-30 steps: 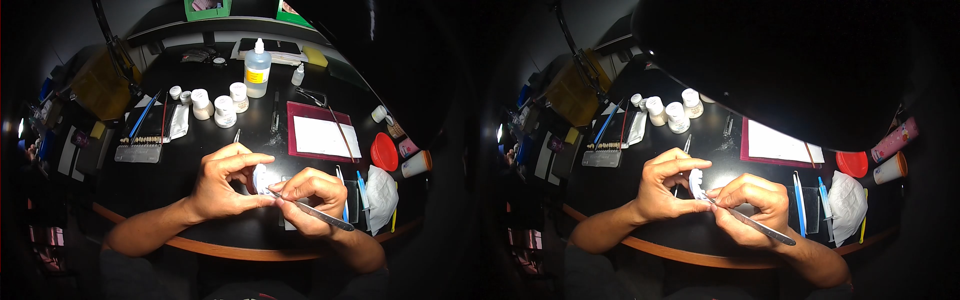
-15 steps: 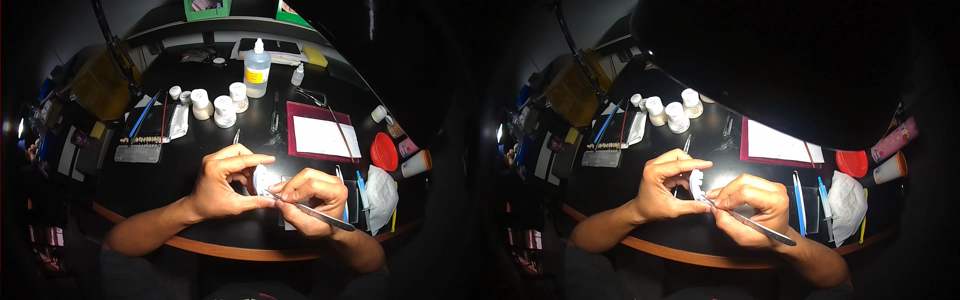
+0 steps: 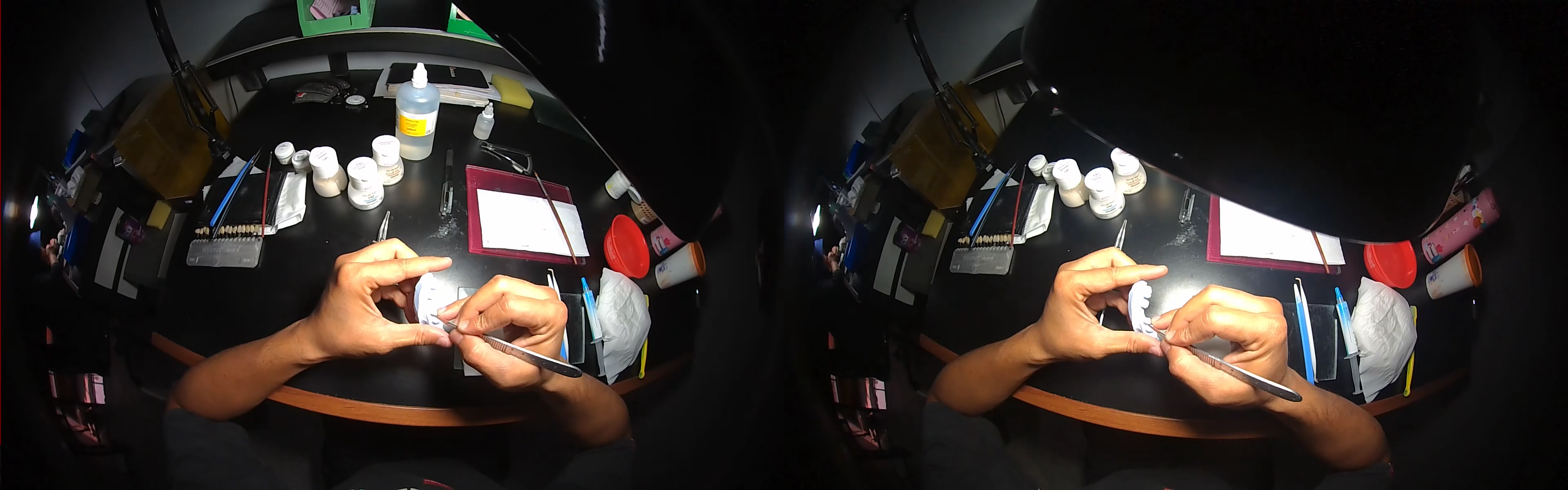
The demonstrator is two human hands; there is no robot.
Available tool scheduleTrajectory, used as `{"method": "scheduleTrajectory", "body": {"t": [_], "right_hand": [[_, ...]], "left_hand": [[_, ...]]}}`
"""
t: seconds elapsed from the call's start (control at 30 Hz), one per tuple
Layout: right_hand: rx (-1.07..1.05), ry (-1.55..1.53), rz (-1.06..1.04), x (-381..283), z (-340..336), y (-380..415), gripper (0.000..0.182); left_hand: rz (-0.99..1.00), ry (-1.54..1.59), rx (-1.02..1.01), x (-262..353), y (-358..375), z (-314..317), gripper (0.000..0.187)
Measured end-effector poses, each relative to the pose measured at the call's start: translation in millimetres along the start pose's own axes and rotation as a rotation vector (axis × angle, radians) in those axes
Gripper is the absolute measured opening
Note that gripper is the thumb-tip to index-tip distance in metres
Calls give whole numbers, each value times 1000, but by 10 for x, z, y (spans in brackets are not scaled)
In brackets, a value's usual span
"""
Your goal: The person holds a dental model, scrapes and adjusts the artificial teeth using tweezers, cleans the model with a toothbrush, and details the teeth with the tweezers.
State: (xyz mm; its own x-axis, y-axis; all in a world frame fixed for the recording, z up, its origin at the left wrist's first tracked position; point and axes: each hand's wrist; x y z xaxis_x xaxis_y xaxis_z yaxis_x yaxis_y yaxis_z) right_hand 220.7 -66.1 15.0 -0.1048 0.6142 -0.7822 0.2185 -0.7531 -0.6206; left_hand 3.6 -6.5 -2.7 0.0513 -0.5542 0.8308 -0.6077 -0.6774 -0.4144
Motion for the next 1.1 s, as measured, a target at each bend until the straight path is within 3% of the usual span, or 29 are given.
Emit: {"method": "scheduleTrajectory", "body": {"t": [1.1], "right_hand": [[-18,-9,-10,1,-10,-2,12]], "left_hand": [[38,26,1,16,-22,-8,71]]}}
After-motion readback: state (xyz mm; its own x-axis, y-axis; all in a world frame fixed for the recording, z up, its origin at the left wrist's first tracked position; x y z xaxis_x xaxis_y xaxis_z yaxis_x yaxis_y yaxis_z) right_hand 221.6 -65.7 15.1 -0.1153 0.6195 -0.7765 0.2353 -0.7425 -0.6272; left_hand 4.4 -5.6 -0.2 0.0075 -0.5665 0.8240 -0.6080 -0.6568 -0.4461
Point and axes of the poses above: each hand's wrist, its own y-axis away from the middle knuckle, its own z-axis out of the palm, x = y × z, and after that the axes turned 10 degrees about -y, right-handed
